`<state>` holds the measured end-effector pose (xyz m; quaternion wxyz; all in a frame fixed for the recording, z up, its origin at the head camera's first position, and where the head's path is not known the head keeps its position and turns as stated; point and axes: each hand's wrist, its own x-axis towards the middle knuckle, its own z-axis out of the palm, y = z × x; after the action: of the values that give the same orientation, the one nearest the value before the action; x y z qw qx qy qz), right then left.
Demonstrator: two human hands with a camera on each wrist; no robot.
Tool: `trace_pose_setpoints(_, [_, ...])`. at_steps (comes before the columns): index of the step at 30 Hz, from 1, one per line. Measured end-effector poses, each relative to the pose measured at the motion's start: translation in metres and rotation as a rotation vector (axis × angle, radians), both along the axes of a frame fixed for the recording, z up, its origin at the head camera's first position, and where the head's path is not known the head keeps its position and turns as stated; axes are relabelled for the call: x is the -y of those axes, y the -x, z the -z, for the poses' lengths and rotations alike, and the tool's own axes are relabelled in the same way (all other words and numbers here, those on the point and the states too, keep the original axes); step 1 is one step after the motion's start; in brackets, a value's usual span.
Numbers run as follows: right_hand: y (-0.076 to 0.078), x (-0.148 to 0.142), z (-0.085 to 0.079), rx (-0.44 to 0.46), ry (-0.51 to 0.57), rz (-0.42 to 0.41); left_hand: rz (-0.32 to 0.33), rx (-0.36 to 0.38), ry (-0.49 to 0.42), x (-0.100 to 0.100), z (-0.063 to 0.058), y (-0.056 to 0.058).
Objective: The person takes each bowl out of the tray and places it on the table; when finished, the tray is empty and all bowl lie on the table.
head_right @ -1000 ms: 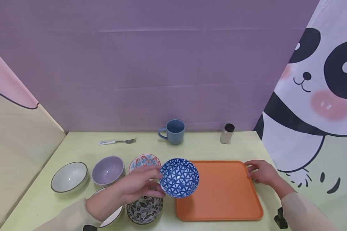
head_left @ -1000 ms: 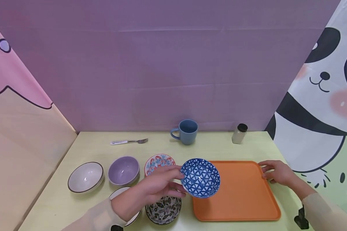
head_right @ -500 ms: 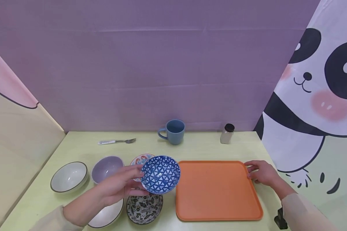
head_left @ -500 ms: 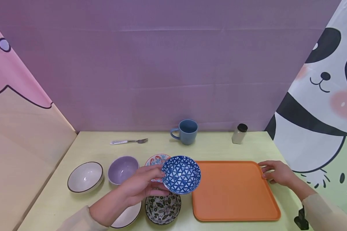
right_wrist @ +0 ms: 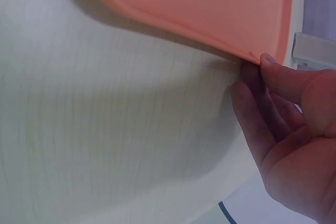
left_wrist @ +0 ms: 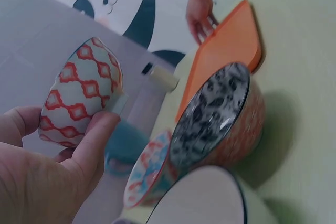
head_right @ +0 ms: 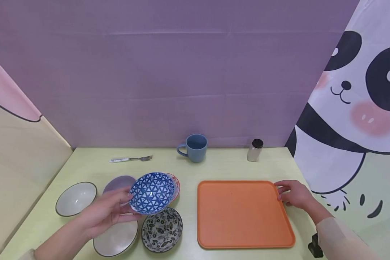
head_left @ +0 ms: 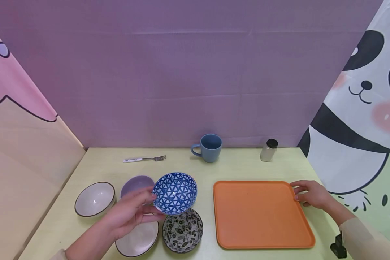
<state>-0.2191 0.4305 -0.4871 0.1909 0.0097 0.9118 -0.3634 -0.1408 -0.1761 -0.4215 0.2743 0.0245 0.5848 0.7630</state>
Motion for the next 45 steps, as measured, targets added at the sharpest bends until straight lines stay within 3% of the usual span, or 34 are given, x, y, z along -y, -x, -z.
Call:
trace_pose_setpoints(9, [0.003, -0.001, 0.003, 0.01, -0.006, 0.011, -0.078, -0.012, 0.074, 0.042, 0.001, -0.009])
trace_pose_setpoints(14, [0.005, -0.001, 0.002, 0.001, -0.015, -0.002, -0.107, 0.008, 0.043, 0.067, 0.008, -0.016])
trace_pose_setpoints(23, [0.006, 0.001, 0.001, 0.006, -0.03, -0.002, -0.072, 0.022, -0.006, 0.109, 0.022, -0.032])
trace_pose_setpoints(27, [0.005, 0.001, 0.0, 0.016, -0.025, 0.004, -0.043, 0.038, -0.078, 0.129, 0.031, -0.039])
trace_pose_setpoints(31, [0.006, 0.0, -0.001, 0.014, -0.026, 0.003, -0.035, 0.087, -0.106, 0.147, 0.041, -0.046])
trace_pose_setpoints(37, [0.006, -0.003, 0.002, 0.015, -0.021, 0.001, -0.149, 0.237, 0.011, 0.166, 0.048, -0.058])
trace_pose_setpoints(42, [0.007, -0.005, 0.004, 0.015, -0.01, 0.002, -0.159, 0.282, -0.042, 0.18, 0.056, -0.068])
trace_pose_setpoints(45, [0.007, -0.005, 0.003, 0.016, -0.012, 0.005, -0.129, 0.299, -0.079, 0.189, 0.061, -0.072])
